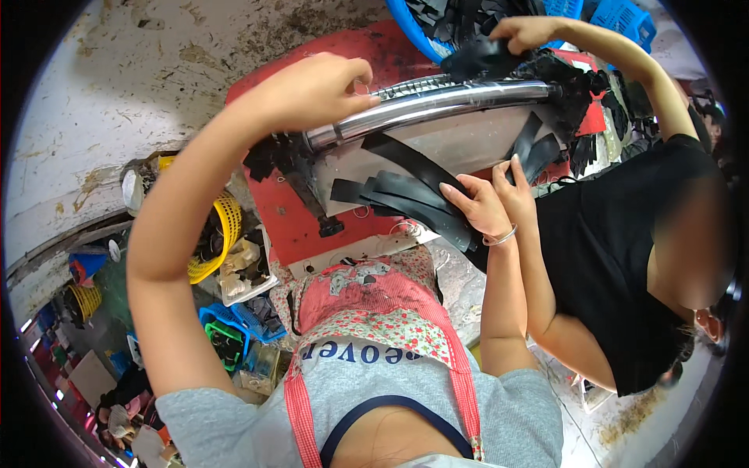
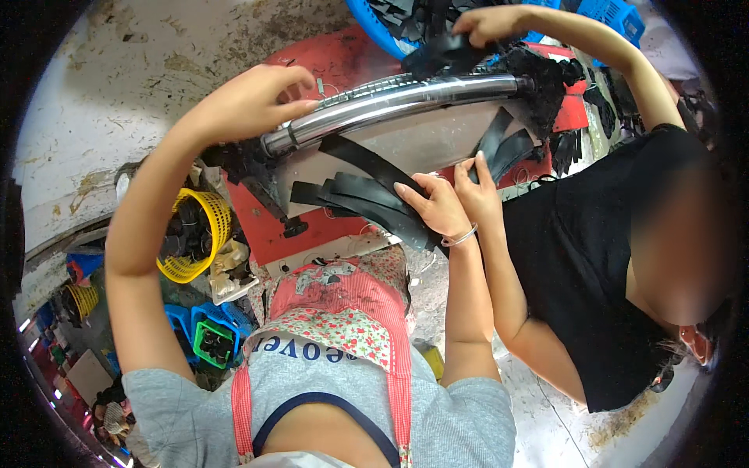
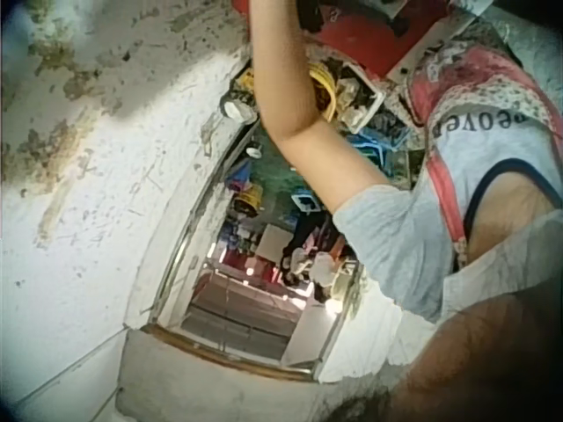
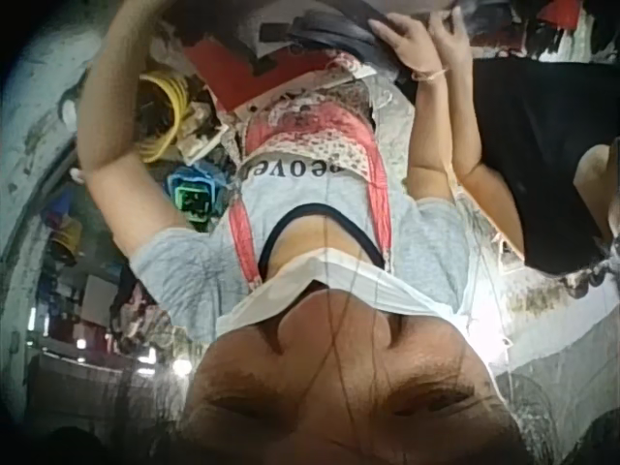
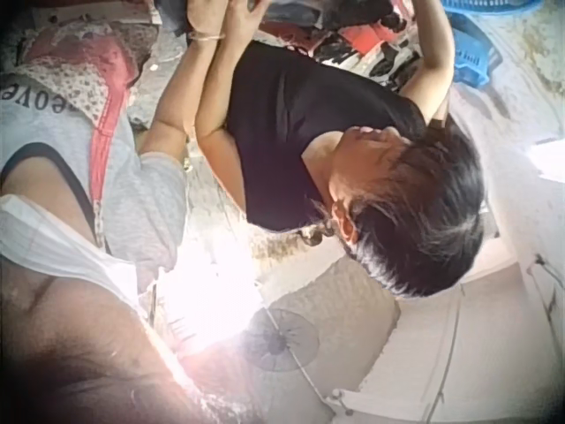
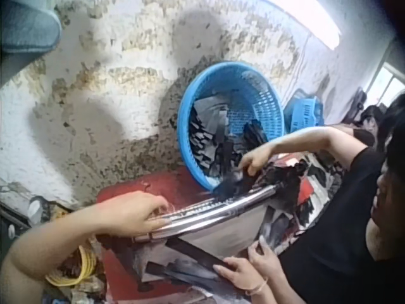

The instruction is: Feeding black shoe components through a roller machine and stacking the processed pieces.

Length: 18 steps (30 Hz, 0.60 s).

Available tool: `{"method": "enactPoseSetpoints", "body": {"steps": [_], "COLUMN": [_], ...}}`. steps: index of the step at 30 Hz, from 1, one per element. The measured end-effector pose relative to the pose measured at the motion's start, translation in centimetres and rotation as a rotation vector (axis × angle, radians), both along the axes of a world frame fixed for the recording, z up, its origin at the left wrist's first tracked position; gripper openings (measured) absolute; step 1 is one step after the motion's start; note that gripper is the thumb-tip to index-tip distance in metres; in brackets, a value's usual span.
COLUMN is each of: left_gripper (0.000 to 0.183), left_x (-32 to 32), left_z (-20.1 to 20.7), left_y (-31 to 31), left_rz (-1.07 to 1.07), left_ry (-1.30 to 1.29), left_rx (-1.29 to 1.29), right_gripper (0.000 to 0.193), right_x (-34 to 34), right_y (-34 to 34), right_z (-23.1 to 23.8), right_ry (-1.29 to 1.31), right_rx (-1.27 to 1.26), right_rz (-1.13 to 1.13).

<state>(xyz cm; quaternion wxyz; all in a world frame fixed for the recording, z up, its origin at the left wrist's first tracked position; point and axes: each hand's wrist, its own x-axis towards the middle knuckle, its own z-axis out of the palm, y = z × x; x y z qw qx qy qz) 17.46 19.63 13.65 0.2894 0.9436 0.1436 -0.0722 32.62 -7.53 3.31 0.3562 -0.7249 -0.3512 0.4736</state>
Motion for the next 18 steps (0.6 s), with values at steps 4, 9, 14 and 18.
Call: {"method": "enactPoseSetpoints", "body": {"steps": [4, 9, 14, 18], "left_gripper": [0.032, 0.032, 0.022, 0.021], "left_x": [4.6, 6.3, 5.8, 5.3], "left_z": [-4.1, -8.4, -10.1, -9.6], "left_y": [2.7, 3.3, 4.0, 4.7], "left_rz": [-0.093, -0.158, -0.2, -0.054], "left_ry": [0.26, 0.382, 0.176, -0.076], "left_rx": [-0.225, -0.265, -0.118, -0.091], "right_gripper": [0.028, 0.016, 0.023, 0.022], "right_x": [-0.6, -0.2, -1.7, -2.4], "right_y": [-0.2, -0.8, -0.3, 0.3], "right_z": [0.0, -0.7, 0.8, 0.3], "right_ry": [0.019, 0.082, 0.26, 0.064], "right_rx": [0.026, -0.039, 0.056, -0.035], "right_rz": [-0.066, -0.085, -0.125, -0.12]}}
